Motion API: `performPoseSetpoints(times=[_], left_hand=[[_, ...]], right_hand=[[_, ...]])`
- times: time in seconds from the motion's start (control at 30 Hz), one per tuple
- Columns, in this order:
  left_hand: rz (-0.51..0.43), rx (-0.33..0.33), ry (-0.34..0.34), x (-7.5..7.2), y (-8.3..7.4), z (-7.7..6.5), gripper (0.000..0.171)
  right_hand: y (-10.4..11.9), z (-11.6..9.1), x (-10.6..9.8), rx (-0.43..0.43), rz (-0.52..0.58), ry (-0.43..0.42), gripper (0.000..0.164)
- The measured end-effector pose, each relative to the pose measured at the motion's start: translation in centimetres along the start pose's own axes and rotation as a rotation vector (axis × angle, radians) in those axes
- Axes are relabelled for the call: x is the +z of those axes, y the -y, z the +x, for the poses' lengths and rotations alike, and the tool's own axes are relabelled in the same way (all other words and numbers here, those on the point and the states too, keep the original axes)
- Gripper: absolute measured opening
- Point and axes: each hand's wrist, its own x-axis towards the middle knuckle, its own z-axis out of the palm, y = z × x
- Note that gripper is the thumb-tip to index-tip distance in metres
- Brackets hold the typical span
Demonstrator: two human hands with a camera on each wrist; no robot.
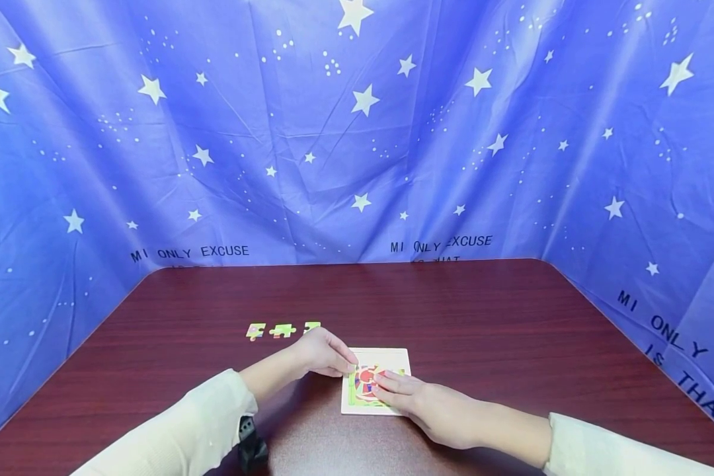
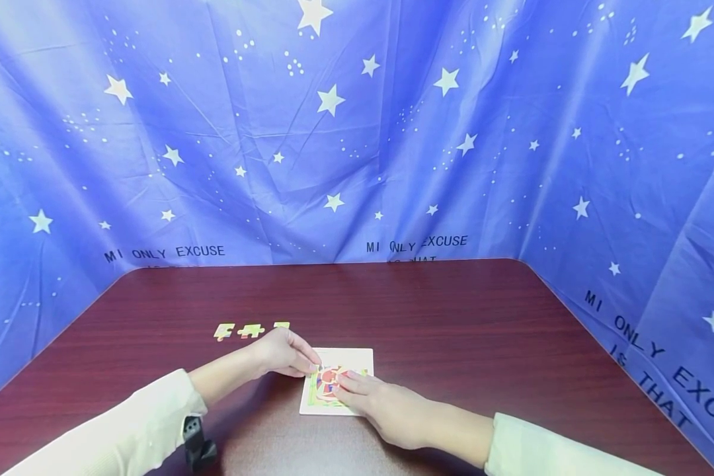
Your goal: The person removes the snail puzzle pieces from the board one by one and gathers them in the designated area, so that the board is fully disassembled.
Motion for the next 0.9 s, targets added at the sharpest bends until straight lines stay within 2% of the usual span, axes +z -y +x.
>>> performPoseSetpoints(times=[0.37, 0.9], left_hand=[[-0.061, -0.07, 0.058, -0.22, 0.03, 0.37, 0.015], [-0.014, -0.042, -0.032, 0.34, -0.29, -0.15, 0.01]], right_hand=[[0.01, -0.09, -0.04, 0.018, 0.013, 0.012, 0.048], [0.13, -0.02, -0.14, 0.054, 0.035, 0.04, 0.049]])
